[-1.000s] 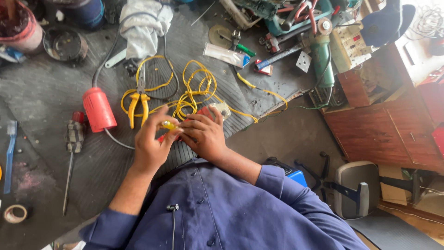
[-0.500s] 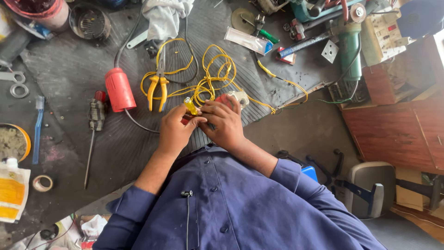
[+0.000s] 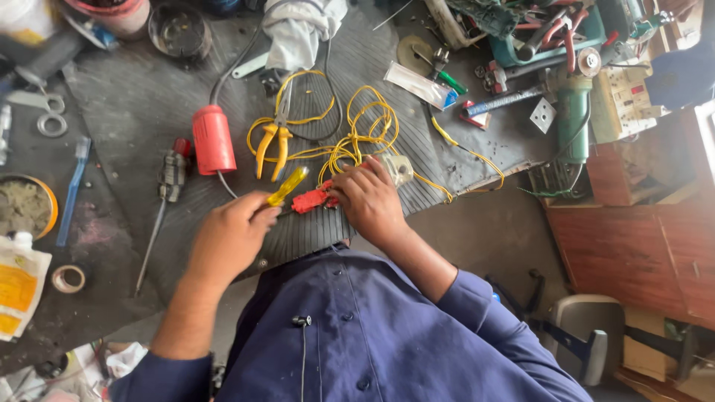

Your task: The person disassembles a red electrical switch using a screwdriver and pliers, removes a small metal component, and then reassembles the switch. The person uses a screwdriver to remove screws and pliers to handle small parts.

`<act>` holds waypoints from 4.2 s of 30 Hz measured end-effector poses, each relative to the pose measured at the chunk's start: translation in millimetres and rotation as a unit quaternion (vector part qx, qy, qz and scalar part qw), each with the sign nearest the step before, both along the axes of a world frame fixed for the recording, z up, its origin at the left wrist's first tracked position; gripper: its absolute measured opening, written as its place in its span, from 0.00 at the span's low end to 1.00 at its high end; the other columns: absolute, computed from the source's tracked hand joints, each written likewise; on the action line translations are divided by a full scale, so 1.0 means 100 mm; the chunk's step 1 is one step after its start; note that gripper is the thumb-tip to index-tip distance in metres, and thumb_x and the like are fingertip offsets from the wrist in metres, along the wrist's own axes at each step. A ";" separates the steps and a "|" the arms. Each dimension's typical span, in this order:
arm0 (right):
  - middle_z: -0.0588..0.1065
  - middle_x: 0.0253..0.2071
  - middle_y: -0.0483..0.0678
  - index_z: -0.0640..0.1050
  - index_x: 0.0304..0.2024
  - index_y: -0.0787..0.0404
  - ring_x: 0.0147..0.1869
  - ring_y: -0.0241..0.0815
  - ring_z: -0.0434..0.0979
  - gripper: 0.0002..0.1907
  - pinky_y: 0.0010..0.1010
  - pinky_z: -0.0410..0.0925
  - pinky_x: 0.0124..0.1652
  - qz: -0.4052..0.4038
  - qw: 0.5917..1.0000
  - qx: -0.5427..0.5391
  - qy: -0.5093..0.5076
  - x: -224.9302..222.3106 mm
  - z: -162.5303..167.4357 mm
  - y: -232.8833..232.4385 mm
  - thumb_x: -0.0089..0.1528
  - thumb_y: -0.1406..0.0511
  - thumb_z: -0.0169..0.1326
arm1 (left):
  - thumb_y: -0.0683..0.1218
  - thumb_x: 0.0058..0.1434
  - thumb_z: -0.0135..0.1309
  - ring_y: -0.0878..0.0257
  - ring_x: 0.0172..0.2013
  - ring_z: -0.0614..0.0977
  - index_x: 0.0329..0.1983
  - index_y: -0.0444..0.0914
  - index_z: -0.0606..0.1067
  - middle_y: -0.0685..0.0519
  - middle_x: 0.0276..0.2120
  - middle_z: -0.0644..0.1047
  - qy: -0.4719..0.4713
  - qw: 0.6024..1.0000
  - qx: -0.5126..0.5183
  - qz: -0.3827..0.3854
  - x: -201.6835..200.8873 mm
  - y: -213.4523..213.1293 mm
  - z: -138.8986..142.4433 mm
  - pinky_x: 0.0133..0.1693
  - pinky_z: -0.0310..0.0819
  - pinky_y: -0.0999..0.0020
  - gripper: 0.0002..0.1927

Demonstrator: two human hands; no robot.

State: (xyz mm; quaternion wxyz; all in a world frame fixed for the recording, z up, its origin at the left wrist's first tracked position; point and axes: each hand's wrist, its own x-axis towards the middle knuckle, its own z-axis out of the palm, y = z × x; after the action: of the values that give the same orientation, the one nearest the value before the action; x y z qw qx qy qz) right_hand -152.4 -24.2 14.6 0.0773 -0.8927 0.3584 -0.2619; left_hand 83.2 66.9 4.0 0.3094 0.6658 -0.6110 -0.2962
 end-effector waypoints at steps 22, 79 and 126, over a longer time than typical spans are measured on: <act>0.81 0.39 0.47 0.84 0.45 0.54 0.40 0.51 0.81 0.12 0.43 0.72 0.38 -0.065 0.985 0.135 0.085 0.65 0.23 -0.53 0.67 0.58 0.55 | 0.47 0.57 0.64 0.54 0.43 0.77 0.48 0.42 0.82 0.55 0.40 0.76 -0.160 0.983 -0.080 0.029 0.52 0.63 -0.40 0.45 0.68 0.55 0.15; 0.79 0.52 0.38 0.84 0.49 0.51 0.63 0.40 0.74 0.21 0.51 0.52 0.70 -0.125 0.984 0.114 0.054 -0.25 -0.33 0.37 0.56 0.52 0.68 | 0.44 0.56 0.62 0.52 0.38 0.80 0.37 0.38 0.73 0.50 0.34 0.75 -0.062 0.911 -0.235 -0.334 -0.38 -0.77 -0.17 0.41 0.75 0.57 0.11; 0.75 0.50 0.54 0.72 0.60 0.69 0.53 0.53 0.76 0.49 0.45 0.68 0.56 0.125 0.988 0.040 0.084 -0.45 -0.42 -0.26 0.54 0.37 0.61 | 0.56 0.67 0.54 0.56 0.36 0.85 0.49 0.35 0.77 0.47 0.33 0.83 0.185 0.941 0.214 0.184 -1.15 0.84 -0.60 0.40 0.78 0.59 0.20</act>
State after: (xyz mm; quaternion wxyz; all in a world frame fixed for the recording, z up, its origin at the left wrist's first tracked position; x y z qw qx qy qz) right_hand -197.3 -50.4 -27.0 0.1143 -0.9457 0.2590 -0.1595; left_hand -31.9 150.9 -55.7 0.3159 0.7508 -0.3319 -0.4757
